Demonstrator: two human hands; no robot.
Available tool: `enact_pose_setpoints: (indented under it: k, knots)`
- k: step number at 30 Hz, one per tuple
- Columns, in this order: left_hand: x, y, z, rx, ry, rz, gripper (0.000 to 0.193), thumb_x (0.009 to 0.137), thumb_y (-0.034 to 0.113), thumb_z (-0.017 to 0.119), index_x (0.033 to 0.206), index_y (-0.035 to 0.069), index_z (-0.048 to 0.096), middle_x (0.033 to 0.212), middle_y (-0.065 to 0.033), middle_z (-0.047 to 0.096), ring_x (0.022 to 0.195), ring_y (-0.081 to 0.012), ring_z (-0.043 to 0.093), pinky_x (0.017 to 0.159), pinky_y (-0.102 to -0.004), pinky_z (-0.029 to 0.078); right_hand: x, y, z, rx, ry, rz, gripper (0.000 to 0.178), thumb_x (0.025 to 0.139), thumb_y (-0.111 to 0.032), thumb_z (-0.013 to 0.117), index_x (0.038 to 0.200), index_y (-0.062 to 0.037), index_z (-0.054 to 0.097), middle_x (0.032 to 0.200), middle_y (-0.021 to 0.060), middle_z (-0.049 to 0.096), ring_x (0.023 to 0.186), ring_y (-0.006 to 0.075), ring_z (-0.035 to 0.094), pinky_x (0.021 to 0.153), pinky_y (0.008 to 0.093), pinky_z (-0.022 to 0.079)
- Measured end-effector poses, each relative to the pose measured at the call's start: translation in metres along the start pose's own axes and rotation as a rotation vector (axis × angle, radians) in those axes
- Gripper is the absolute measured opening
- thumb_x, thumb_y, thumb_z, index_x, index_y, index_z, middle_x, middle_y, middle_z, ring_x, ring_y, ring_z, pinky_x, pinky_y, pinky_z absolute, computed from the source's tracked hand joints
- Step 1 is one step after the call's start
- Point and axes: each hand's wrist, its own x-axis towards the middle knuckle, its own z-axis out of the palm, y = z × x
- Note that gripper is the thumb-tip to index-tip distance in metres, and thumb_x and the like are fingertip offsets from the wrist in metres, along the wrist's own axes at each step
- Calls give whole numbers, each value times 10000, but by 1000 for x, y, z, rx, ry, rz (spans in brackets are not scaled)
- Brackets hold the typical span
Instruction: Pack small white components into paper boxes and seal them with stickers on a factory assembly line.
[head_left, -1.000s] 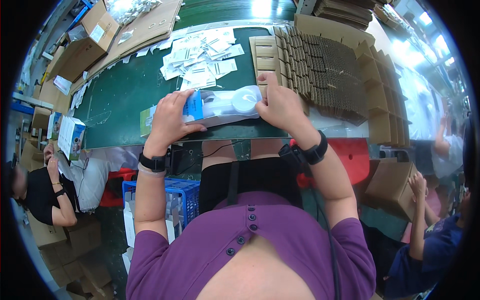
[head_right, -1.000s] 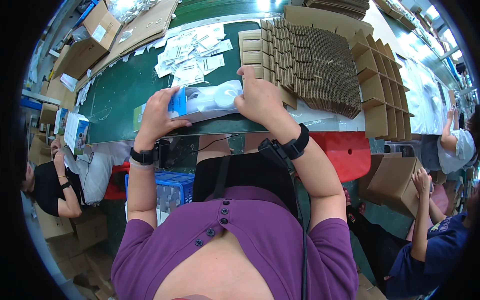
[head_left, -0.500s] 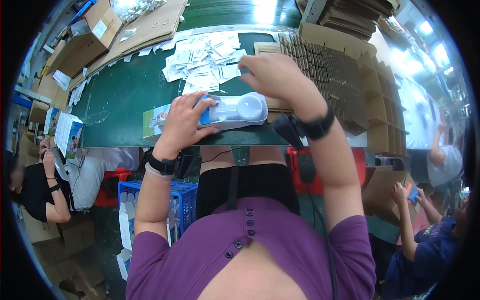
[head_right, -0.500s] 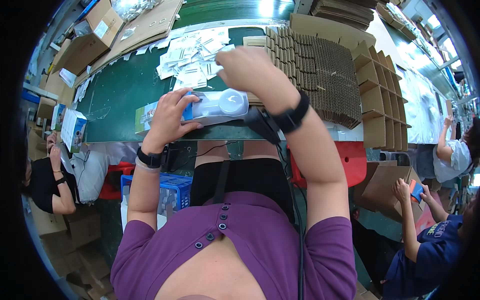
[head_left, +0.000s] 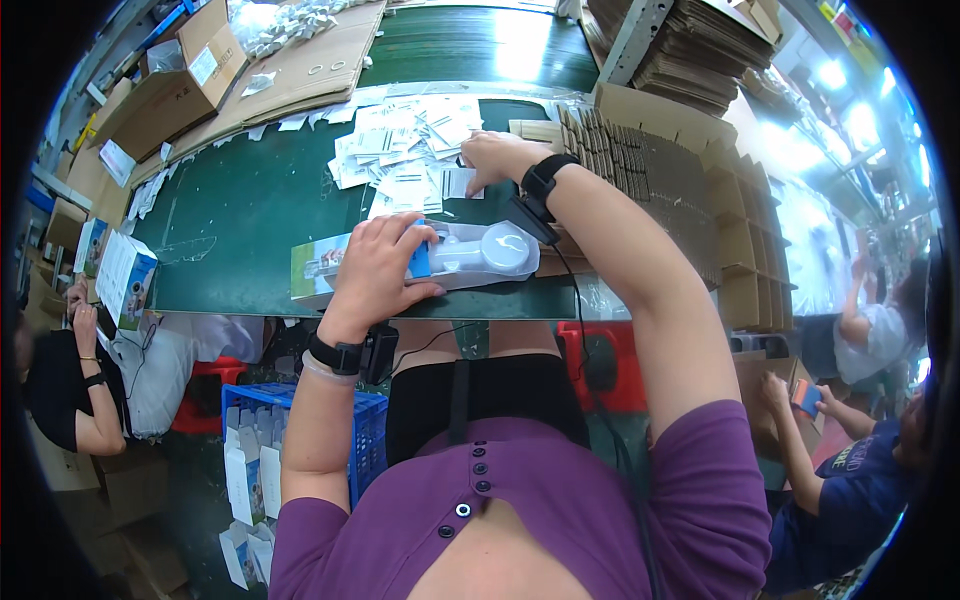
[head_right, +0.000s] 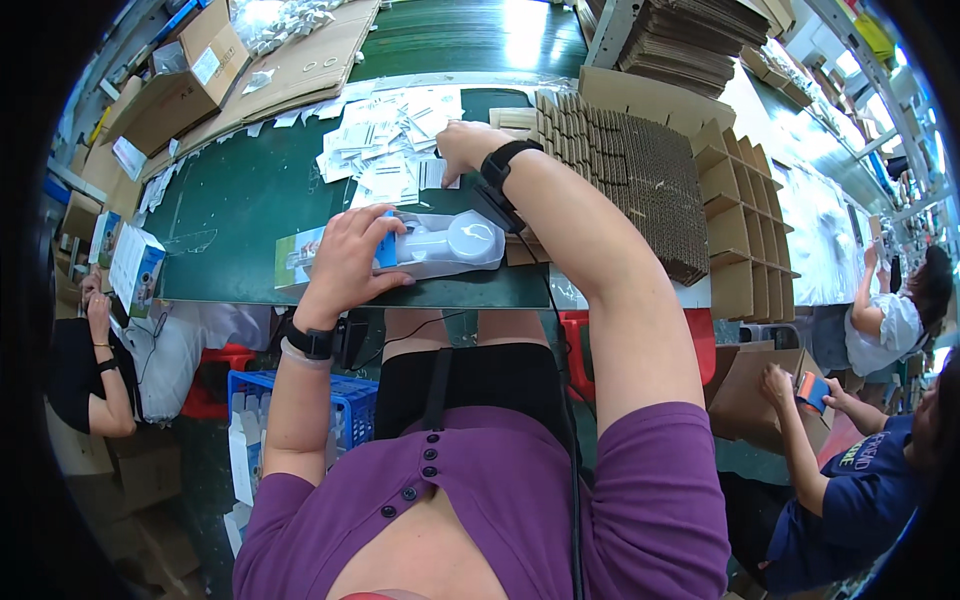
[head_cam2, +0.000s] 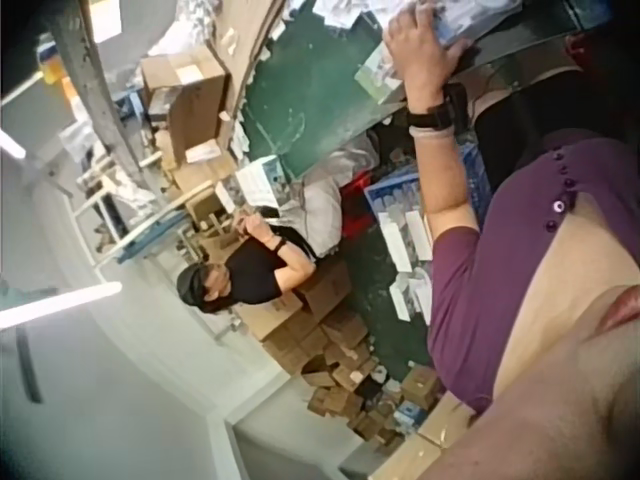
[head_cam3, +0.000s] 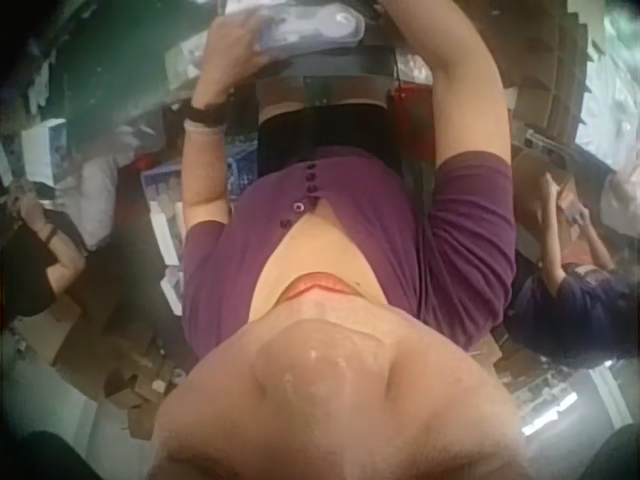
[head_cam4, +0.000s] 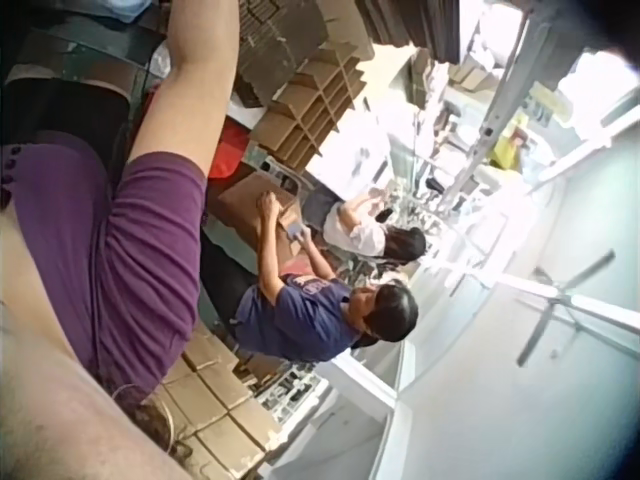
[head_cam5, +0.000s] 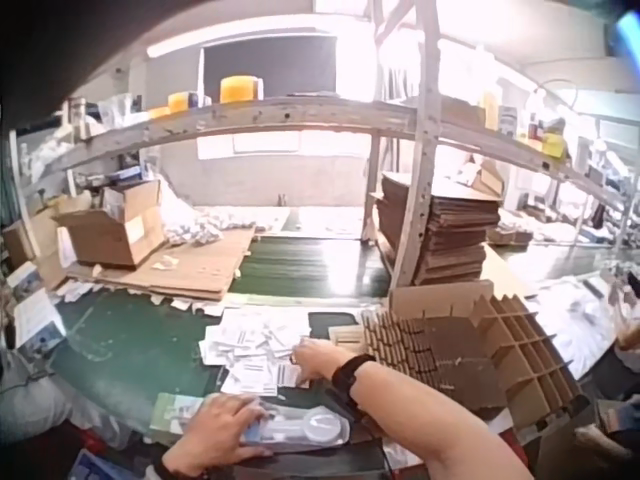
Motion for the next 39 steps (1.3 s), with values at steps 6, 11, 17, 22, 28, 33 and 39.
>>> enact_pose_setpoints:
  k: [6,11,17,22,28,33,39]
  knots:
    - [-2,-1,0,-21,3,-17,615,636,366,884,1138,143,608,1336,-93,570,1240,-327,519,1055,-454,373,-17,-16,-19,118,43,64,383,780,-338,773,1032,-62,694,909,159,705,847,327,682,762,415,534]
    - [-1,-2,0,-21,-3,-19,616,632,357,884,1140,146,607,1333,-93,574,1238,-326,521,1056,-449,373,-59,-26,-40,433,359,17,239,849,-240,733,1002,-63,685,853,154,700,776,301,675,717,396,530]
    - [-2,-4,2,7,13,-11,616,624,361,880,1141,156,615,1297,-90,580,1218,-310,529,1039,-443,385,-119,-69,-43,730,467,139,210,863,-219,733,969,-43,691,833,164,705,775,279,681,721,375,539]
    - [0,-4,4,10,17,8,631,625,358,879,1154,147,607,1300,-97,580,1221,-311,528,1046,-442,381,-127,-87,-22,629,427,178,201,857,-210,736,955,-39,695,842,172,711,807,294,698,720,387,542]
    - [0,-4,5,-7,22,9,657,630,366,879,1180,146,596,1313,-93,577,1212,-315,534,1044,-441,383,-104,-108,7,546,497,67,174,857,-193,712,928,-35,699,831,149,714,794,342,694,727,431,542]
    - [1,-5,6,14,38,34,667,628,374,881,1190,149,600,1315,-89,579,1207,-318,539,1035,-445,389,-107,-107,7,576,500,46,167,852,-228,694,905,-71,718,915,151,714,887,345,683,770,434,538]
    - [-2,-3,5,42,30,35,661,630,382,881,1188,150,612,1311,-92,585,1206,-317,542,1023,-448,398,-147,-116,13,285,512,-68,252,848,-272,723,1010,-79,722,1135,84,682,1141,303,595,961,427,472]
